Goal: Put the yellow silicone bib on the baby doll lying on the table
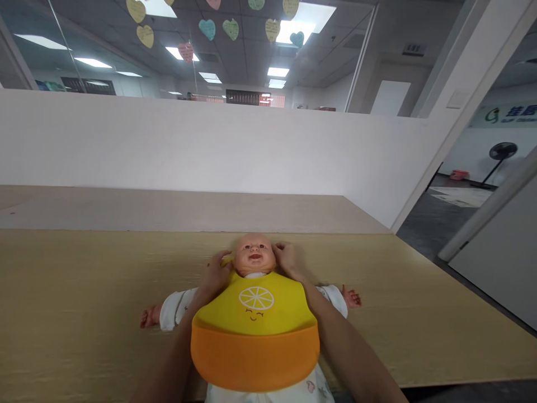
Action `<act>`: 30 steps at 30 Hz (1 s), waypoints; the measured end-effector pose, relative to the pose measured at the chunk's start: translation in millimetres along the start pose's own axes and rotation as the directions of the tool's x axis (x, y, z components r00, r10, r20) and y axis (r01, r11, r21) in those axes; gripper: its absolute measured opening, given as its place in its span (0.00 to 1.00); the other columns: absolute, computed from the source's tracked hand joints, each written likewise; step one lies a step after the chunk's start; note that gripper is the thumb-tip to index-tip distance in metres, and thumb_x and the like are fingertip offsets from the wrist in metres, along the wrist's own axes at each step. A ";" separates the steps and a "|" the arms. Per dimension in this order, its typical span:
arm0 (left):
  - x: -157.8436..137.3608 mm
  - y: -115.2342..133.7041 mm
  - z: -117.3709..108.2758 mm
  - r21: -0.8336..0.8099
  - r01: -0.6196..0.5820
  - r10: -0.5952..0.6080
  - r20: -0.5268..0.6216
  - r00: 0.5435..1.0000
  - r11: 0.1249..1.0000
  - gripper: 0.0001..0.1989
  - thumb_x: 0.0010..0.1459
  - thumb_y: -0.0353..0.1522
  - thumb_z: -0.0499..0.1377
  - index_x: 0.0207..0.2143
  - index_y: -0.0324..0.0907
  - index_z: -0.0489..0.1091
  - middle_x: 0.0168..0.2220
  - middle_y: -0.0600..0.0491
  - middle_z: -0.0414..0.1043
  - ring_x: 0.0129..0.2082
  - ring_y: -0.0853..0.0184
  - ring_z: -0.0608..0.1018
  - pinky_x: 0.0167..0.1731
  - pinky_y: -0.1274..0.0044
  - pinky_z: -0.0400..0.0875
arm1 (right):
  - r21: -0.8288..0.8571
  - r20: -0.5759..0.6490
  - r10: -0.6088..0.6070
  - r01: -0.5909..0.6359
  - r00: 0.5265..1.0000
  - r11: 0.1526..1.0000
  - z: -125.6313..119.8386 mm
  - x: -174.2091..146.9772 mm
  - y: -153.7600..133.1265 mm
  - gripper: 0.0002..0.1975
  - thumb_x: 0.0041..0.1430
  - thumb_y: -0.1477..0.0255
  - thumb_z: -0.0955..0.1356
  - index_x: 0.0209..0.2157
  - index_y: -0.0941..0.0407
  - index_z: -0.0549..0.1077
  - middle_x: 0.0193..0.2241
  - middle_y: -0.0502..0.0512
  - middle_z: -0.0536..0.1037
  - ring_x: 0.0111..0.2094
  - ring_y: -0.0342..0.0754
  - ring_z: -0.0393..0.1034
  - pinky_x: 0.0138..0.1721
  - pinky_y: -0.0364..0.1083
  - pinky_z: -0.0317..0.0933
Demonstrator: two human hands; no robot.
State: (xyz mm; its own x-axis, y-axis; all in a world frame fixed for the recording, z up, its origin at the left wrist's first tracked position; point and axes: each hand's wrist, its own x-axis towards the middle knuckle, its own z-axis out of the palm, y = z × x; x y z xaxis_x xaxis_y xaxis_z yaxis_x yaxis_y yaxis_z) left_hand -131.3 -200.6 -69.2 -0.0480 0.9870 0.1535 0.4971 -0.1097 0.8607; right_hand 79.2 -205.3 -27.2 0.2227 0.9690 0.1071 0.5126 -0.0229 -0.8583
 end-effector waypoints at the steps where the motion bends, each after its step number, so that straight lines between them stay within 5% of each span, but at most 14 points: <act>1: 0.3 -1.1 -3.4 -0.034 0.007 -0.007 -0.023 1.000 0.999 0.22 0.46 0.32 0.54 0.44 0.34 0.73 0.39 0.43 0.75 0.40 0.57 0.76 0.42 0.69 0.68 | -0.004 -0.008 0.022 -0.022 1.000 1.000 3.1 8.5 7.3 0.20 0.48 0.61 0.61 0.20 0.67 0.69 0.14 0.50 0.60 0.20 0.30 0.49 0.24 0.32 0.39; 6: 0.4 -5.7 -13.7 -0.250 -0.033 0.006 -0.106 0.994 0.968 0.19 0.43 0.39 0.57 0.34 0.36 0.75 0.36 0.45 0.76 0.36 0.60 0.76 0.36 0.73 0.69 | 0.079 -0.076 0.073 -0.067 0.994 0.995 -3.1 26.9 33.4 0.22 0.46 0.59 0.62 0.24 0.66 0.71 0.19 0.51 0.66 0.21 0.30 0.52 0.24 0.32 0.42; 11: -12.3 4.6 -20.0 -0.441 -0.147 0.072 -0.181 0.981 0.885 0.19 0.46 0.43 0.59 0.35 0.37 0.74 0.39 0.46 0.75 0.38 0.63 0.75 0.37 0.76 0.68 | 0.339 -0.127 0.049 -0.003 0.991 0.941 -37.9 11.1 24.1 0.25 0.41 0.61 0.67 0.39 0.64 0.71 0.34 0.56 0.72 0.29 0.32 0.62 0.29 0.32 0.54; 15: -33.5 33.3 -30.0 -0.534 -0.179 0.145 -0.105 0.984 0.826 0.27 0.50 0.44 0.59 0.49 0.39 0.64 0.30 0.51 0.74 0.27 0.69 0.74 0.26 0.79 0.67 | 0.460 0.087 -0.111 0.059 0.990 0.886 -61.3 -23.6 -4.9 0.37 0.38 0.58 0.71 0.50 0.60 0.63 0.34 0.54 0.71 0.29 0.33 0.63 0.29 0.32 0.56; 19: -51.0 62.9 -35.2 -0.474 -0.202 0.237 0.014 0.971 0.857 0.33 0.51 0.44 0.59 0.55 0.39 0.56 0.27 0.54 0.72 0.23 0.70 0.72 0.22 0.81 0.65 | 0.338 0.258 -0.330 0.235 0.908 0.911 -61.8 -51.8 -40.0 0.23 0.44 0.57 0.70 0.33 0.63 0.69 0.32 0.54 0.70 0.27 0.30 0.59 0.28 0.31 0.54; 22: -57.8 74.2 -34.1 -0.339 -0.274 0.298 0.020 0.954 0.900 0.29 0.51 0.43 0.58 0.53 0.39 0.60 0.38 0.47 0.73 0.32 0.66 0.76 0.23 0.81 0.66 | 0.245 0.363 -0.524 0.463 0.771 0.852 -52.4 -61.3 -63.1 0.18 0.50 0.59 0.67 0.31 0.62 0.71 0.39 0.54 0.69 0.32 0.29 0.60 0.32 0.31 0.54; 24: -60.3 77.2 -33.2 -0.298 -0.319 0.338 0.014 0.941 0.900 0.28 0.51 0.43 0.58 0.52 0.40 0.61 0.47 0.43 0.69 0.37 0.64 0.76 0.25 0.81 0.68 | 0.156 0.420 -0.537 0.525 0.732 0.837 -46.1 -63.7 -72.7 0.17 0.52 0.60 0.65 0.31 0.62 0.72 0.35 0.52 0.70 0.30 0.29 0.58 0.30 0.30 0.50; 27: -64.2 78.3 -36.1 -0.269 -0.341 0.348 -0.022 0.937 0.901 0.29 0.51 0.43 0.58 0.53 0.40 0.62 0.52 0.42 0.66 0.40 0.63 0.76 0.30 0.79 0.71 | 0.073 0.418 -0.474 0.491 0.775 0.868 -44.1 -63.9 -76.2 0.16 0.52 0.61 0.65 0.32 0.62 0.73 0.24 0.49 0.67 0.24 0.27 0.51 0.25 0.30 0.43; 30: -74.4 71.9 -46.6 -0.285 -0.320 0.297 -0.122 0.947 0.904 0.29 0.53 0.44 0.57 0.54 0.41 0.60 0.43 0.46 0.73 0.40 0.63 0.76 0.38 0.75 0.71 | 0.125 0.323 -0.392 0.372 0.861 0.920 -59.1 -60.1 -73.9 0.19 0.49 0.59 0.67 0.33 0.62 0.72 0.23 0.49 0.67 0.22 0.27 0.50 0.23 0.30 0.44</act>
State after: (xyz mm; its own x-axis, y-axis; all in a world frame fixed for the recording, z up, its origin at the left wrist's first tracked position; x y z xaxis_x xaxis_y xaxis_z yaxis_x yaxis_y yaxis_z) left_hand -132.4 -287.4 3.9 -0.0033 0.8879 0.4601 0.2178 -0.4484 0.8669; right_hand 76.9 -276.5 59.4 -0.2774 0.9229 0.2669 0.4507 0.3703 -0.8122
